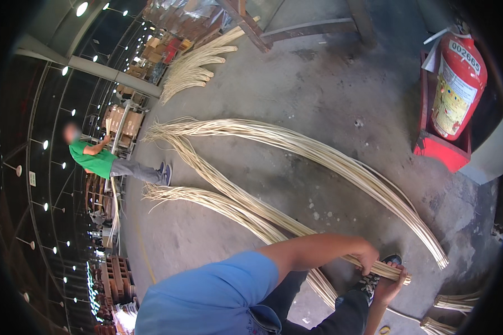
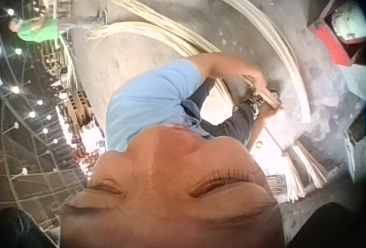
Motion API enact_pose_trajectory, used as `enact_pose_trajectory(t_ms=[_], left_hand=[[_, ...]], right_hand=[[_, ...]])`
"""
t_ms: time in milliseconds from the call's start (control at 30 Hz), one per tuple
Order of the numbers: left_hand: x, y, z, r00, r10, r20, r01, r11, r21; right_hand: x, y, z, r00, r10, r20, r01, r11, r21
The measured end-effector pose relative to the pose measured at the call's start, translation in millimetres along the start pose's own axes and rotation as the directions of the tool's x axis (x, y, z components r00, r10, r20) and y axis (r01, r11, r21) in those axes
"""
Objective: The person sits on the floor and gathers thin wooden sticks into bundles. They align the sticks by hand, then use rubber bands to secure the bundles. A coworker in a green shirt is also present and handling similar sticks nearby.
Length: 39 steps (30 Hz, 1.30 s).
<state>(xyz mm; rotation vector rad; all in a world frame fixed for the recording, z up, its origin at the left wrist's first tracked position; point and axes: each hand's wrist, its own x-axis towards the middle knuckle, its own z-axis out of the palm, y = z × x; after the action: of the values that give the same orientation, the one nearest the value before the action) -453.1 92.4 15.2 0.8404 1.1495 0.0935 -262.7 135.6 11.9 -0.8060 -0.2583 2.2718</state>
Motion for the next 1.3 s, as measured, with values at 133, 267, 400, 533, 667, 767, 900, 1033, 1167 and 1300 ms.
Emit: enact_pose_trajectory(t_ms=[133, 267, 400, 533, 667, 767, 900, 1033, 1167, 1300], left_hand=[[-3.3, 0.6, 16.4, 0.999, -0.017, -0.04, 0.016, 1.0, -0.02], [12.5, 61.1, 17.3, 0.98, 0.191, -0.052, -0.174, 0.956, 0.234], [32.7, 89.3, 34.0, 0.979, 0.171, -0.113, -0.151, 0.974, 0.168], [42.4, 81.3, 33.7, 0.982, 0.125, -0.144, -0.107, 0.986, 0.127], [39.7, 90.5, 7.2, 0.987, 0.125, -0.105, -0.101, 0.973, 0.208], [44.3, 57.9, -5.0, 0.829, 0.385, -0.406, -0.277, 0.913, 0.3], [71.2, 67.4, 2.4, 0.977, 0.175, -0.121, -0.199, 0.952, -0.233], [56.7, 88.5, -5.2, 0.987, 0.16, 0.029, -0.15, 0.963, -0.225], [48.8, 88.8, 4.5, 0.994, 0.087, 0.058, -0.072, 0.971, -0.229], [47.6, 80.5, 6.7, 0.992, 0.095, 0.078, -0.072, 0.963, -0.259]], right_hand=[[-12.0, -7.5, -3.5, 0.99, -0.041, -0.136, 0.02, 0.989, -0.147], [1.5, -67.0, -36.7, 0.985, -0.141, 0.104, 0.153, 0.981, -0.116], [2.0, -108.1, -48.8, 0.982, -0.165, 0.087, 0.178, 0.966, -0.189], [-0.9, -112.0, -51.7, 0.946, -0.264, -0.188, 0.159, 0.884, -0.44], [6.3, -117.5, -49.2, 0.813, -0.526, -0.252, 0.2, 0.657, -0.727], [22.2, -122.0, -32.6, 0.805, -0.587, -0.084, 0.16, 0.352, -0.922], [-4.9, -159.4, -26.2, 0.798, -0.595, 0.097, -0.049, -0.224, -0.973], [-3.6, -171.7, -2.0, 0.785, -0.575, 0.23, 0.208, -0.106, -0.972], [-26.8, -172.7, 1.5, 0.776, -0.567, 0.277, 0.182, -0.22, -0.958], [-29.1, -172.1, 2.8, 0.714, -0.533, 0.453, 0.21, -0.455, -0.865]])
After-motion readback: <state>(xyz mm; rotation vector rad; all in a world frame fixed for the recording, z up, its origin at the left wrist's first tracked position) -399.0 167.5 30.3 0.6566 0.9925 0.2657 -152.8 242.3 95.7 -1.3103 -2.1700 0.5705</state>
